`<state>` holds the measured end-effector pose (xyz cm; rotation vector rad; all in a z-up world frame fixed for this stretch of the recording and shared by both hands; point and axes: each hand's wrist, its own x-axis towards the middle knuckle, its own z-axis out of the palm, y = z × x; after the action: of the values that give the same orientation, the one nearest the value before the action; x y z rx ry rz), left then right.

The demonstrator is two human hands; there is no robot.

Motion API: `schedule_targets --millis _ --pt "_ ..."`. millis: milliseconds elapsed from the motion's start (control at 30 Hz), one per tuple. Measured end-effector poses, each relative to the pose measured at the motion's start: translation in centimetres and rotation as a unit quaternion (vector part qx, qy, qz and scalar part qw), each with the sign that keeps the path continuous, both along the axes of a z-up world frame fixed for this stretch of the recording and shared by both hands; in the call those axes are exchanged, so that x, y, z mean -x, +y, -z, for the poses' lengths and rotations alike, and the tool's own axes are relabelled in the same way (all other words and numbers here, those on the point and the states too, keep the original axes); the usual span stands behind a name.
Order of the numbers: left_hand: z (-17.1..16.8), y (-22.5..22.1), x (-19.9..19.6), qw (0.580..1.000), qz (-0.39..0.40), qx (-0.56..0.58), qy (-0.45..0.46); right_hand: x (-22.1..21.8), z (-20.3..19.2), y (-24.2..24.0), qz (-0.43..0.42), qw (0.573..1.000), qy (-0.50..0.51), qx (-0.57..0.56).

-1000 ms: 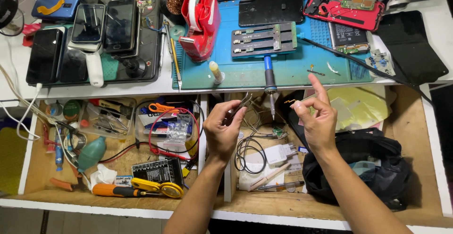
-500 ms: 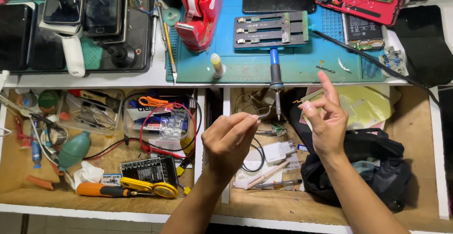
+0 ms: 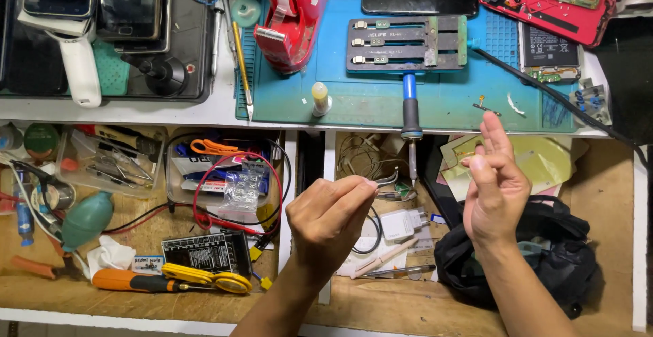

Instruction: Stripping wires and preparing a small electronic component for repair at a workbench.

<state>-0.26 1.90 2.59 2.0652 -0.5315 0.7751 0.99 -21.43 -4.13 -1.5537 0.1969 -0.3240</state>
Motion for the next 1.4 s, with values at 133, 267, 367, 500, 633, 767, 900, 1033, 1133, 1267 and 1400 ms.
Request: schedule_targets --millis 133,267,367,500,633,767,900,1033,1133,1267,1400 --pt "-0.1 0.05 -0.07 1.0 0.01 0.001 -0.006 -0.23 -0.29 0.06 -0.007 0.999 -0.029 0.016" --pt "-0.24 0.03 -0.11 1.0 -0.001 -0.01 -0.011 -0.11 -0.42 0.16 0.004 1.0 0.005 0.004" --pt "-0.24 0.09 0.01 1.0 -0.001 -0.01 -0.011 -0.05 -0.28 0.14 0.006 1.0 0.008 -0.001" --pt "-0.3 0.14 0.14 1.0 -0.007 -0.017 -0.008 -0.06 -0.08 0.04 0.008 1.0 0.006 0.0" --pt "-0.43 0.22 0.22 1.0 0.002 -0.013 -0.009 -0.01 -0.04 0.03 0.005 1.0 0.009 -0.005" --pt "-0.48 0.28 0.38 1.0 0.004 -0.016 -0.006 -0.01 -0.04 0.03 0.004 1.0 0.005 0.004" --pt "-0.64 0.25 0.31 1.0 0.005 -0.015 -0.012 -0.02 0.03 0.02 0.007 1.0 0.007 0.002" --pt "-0.59 0.32 0.37 1.0 0.011 -0.009 -0.01 -0.02 -0.12 0.06 0.003 1.0 0.004 0.004" --pt "-0.45 0.31 0.39 1.0 0.016 0.006 -0.007 -0.01 0.0 0.0 0.004 1.0 0.005 0.007" --pt "-0.26 0.21 0.35 1.0 0.009 0.009 -0.012 -0.05 0.03 -0.05 0.004 1.0 0.005 0.005" --pt "0.04 0.11 0.41 1.0 0.002 0.019 -0.014 -0.05 -0.13 0.07 0.005 1.0 0.006 0.002"
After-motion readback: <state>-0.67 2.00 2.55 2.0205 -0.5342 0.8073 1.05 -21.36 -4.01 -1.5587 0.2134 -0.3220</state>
